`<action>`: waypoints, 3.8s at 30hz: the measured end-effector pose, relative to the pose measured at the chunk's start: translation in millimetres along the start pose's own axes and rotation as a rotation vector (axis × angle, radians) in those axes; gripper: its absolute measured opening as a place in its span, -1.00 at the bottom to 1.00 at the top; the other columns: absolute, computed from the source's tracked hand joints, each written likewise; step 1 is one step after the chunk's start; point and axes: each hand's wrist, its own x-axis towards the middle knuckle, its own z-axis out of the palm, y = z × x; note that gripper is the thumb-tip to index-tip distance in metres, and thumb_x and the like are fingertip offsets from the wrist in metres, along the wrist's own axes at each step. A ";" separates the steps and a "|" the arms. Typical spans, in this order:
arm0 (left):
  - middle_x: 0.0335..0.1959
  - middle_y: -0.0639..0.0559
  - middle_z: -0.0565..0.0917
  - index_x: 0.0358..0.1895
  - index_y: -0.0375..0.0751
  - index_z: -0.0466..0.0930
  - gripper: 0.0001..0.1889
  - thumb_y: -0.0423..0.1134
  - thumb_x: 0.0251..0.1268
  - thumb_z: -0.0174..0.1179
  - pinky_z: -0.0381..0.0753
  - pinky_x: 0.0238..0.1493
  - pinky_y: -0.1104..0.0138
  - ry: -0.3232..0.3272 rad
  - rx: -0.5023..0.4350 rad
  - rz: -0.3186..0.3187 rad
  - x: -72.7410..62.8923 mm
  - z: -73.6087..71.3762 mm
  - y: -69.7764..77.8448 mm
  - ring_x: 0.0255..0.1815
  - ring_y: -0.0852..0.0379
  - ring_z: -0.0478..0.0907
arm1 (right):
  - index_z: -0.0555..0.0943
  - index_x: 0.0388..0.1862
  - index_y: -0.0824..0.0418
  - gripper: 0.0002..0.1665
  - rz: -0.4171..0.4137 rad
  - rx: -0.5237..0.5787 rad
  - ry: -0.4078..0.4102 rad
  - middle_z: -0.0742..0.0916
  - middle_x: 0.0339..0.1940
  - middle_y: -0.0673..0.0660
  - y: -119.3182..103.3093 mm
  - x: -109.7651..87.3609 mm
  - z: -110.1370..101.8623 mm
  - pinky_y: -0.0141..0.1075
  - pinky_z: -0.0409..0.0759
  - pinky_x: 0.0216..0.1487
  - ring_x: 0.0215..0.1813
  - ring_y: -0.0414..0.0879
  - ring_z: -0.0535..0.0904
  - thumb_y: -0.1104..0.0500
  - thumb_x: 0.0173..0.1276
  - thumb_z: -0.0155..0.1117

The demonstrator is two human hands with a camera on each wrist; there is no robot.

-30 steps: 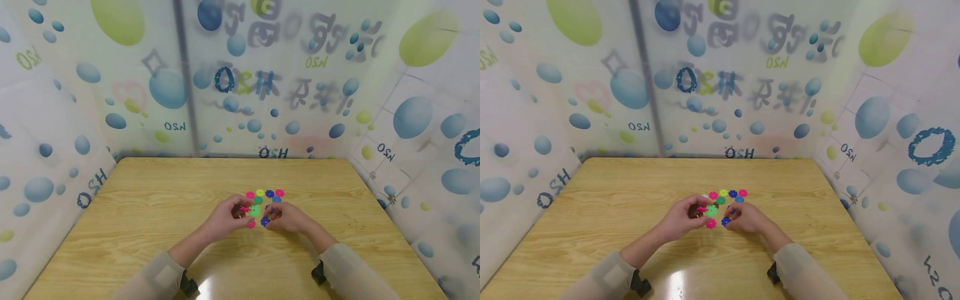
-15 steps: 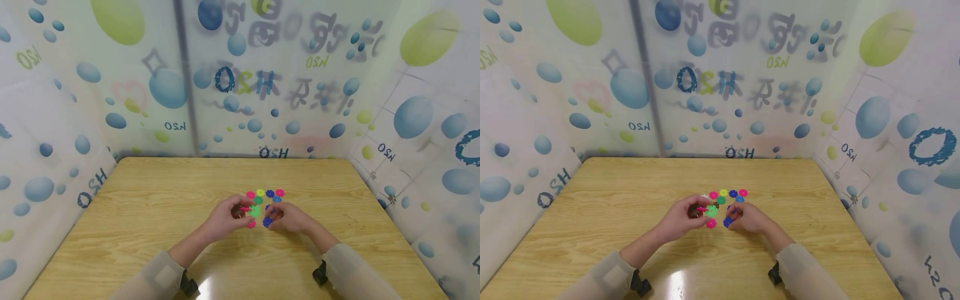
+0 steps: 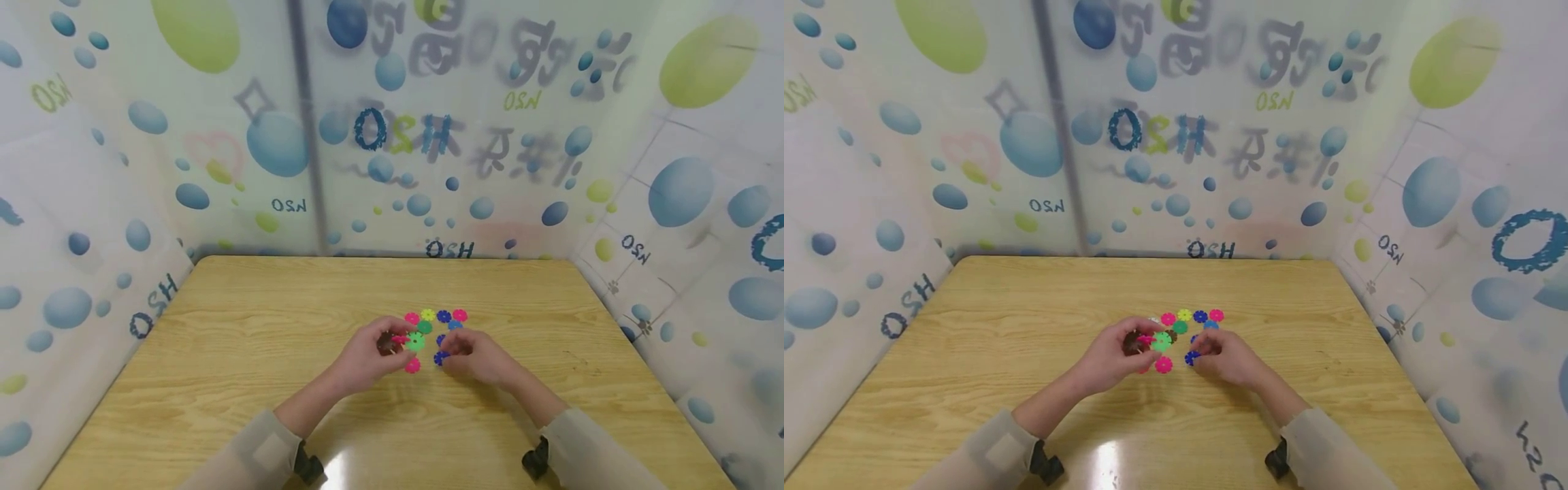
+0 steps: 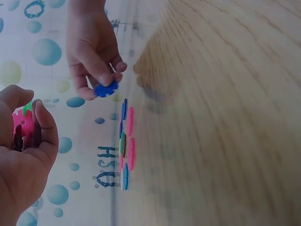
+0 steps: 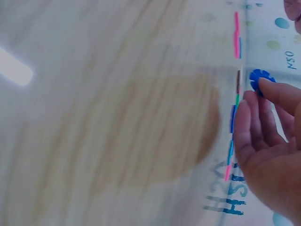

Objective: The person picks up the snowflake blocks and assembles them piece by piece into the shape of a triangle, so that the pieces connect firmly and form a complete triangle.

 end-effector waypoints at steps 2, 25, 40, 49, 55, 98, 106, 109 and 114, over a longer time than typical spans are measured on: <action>0.09 -0.18 0.71 0.32 -0.25 0.64 -0.58 -0.29 0.48 0.44 0.69 -0.15 0.43 -0.001 -0.001 -0.006 0.1 -0.3 -0.3 -0.08 0.13 0.65 | 0.71 0.05 0.12 -0.83 -0.020 0.040 0.037 0.77 -0.04 0.09 -2.6 -4.0 0.0 -0.20 0.68 0.05 0.00 -0.02 0.65 0.15 0.56 0.46; 0.17 -0.13 0.70 0.30 -0.21 0.63 -0.63 -0.27 0.53 0.41 0.70 -0.11 0.43 -0.046 0.020 0.007 -0.2 0.9 2.2 -0.05 0.12 0.64 | 0.74 -0.01 0.23 -0.83 -0.212 0.264 0.200 0.80 -0.01 0.24 -33.3 -27.8 14.3 -0.34 0.76 0.03 -0.04 -0.09 0.74 0.18 0.55 0.48; 0.16 -0.14 0.69 0.31 -0.23 0.62 -0.60 -0.29 0.50 0.42 0.66 -0.11 0.45 -0.056 0.023 -0.008 2.3 4.9 0.4 -0.10 0.12 0.61 | 0.79 -0.04 0.15 -0.90 -0.280 0.223 0.249 0.83 -0.03 0.16 -35.7 -29.6 20.3 -0.35 0.76 -0.03 -0.08 -0.14 0.74 0.23 0.52 0.50; 0.10 -0.22 0.66 0.32 -0.20 0.62 -0.60 -0.29 0.51 0.42 0.62 -0.19 0.46 -0.053 0.036 -0.017 1.9 6.5 -0.6 -0.14 0.12 0.57 | 0.83 -0.08 0.07 -0.92 -0.316 0.180 0.306 0.82 -0.06 0.10 -35.8 -30.0 26.7 -0.35 0.77 0.04 -0.02 -0.17 0.76 0.21 0.50 0.53; 0.06 -0.11 0.65 0.31 -0.18 0.59 -0.63 -0.31 0.54 0.39 0.56 -0.23 0.47 -0.067 0.043 -0.002 0.0 7.0 0.7 -0.21 0.14 0.52 | 0.84 -0.13 0.09 -0.95 -0.298 0.173 0.331 0.83 -0.09 0.08 -38.5 -30.7 29.3 -0.35 0.76 0.01 -0.03 -0.18 0.75 0.18 0.48 0.55; 0.09 -0.10 0.70 0.19 -0.12 0.66 -0.68 -0.30 0.47 0.46 0.64 -0.18 0.44 -0.003 0.041 -0.018 -3.5 1.8 -4.2 -0.17 0.12 0.57 | 0.76 0.12 0.20 -0.79 -0.077 0.002 0.205 0.84 0.02 0.08 -10.8 -11.6 -3.8 -0.34 0.70 -0.02 0.01 -0.08 0.70 0.18 0.59 0.42; 0.07 -0.10 0.70 0.19 -0.14 0.66 -0.67 -0.27 0.46 0.47 0.68 -0.16 0.43 0.003 0.054 -0.018 -2.7 2.8 -4.5 -0.15 0.13 0.61 | 0.75 0.18 0.15 -0.73 -0.024 -0.081 0.108 0.77 -0.03 0.13 7.4 11.1 -13.8 -0.23 0.70 -0.15 -0.09 -0.06 0.65 0.16 0.57 0.45; 0.06 -0.10 0.69 0.20 -0.15 0.65 -0.66 -0.24 0.46 0.48 0.68 -0.16 0.43 -0.001 0.052 -0.012 -2.9 3.3 -4.6 -0.15 0.13 0.61 | 0.75 0.16 0.10 -0.73 0.004 -0.121 0.079 0.75 -0.06 0.11 8.2 19.0 -14.2 -0.21 0.67 -0.14 -0.10 -0.04 0.63 0.16 0.54 0.48; 0.06 -0.11 0.67 0.20 -0.15 0.65 -0.66 -0.23 0.47 0.49 0.68 -0.17 0.43 -0.002 0.044 -0.013 -2.8 3.6 -4.7 -0.16 0.13 0.60 | 0.74 0.12 0.07 -0.73 0.031 -0.184 0.060 0.74 -0.12 0.09 5.7 26.4 -14.0 -0.21 0.60 -0.14 -0.13 -0.04 0.59 0.16 0.49 0.54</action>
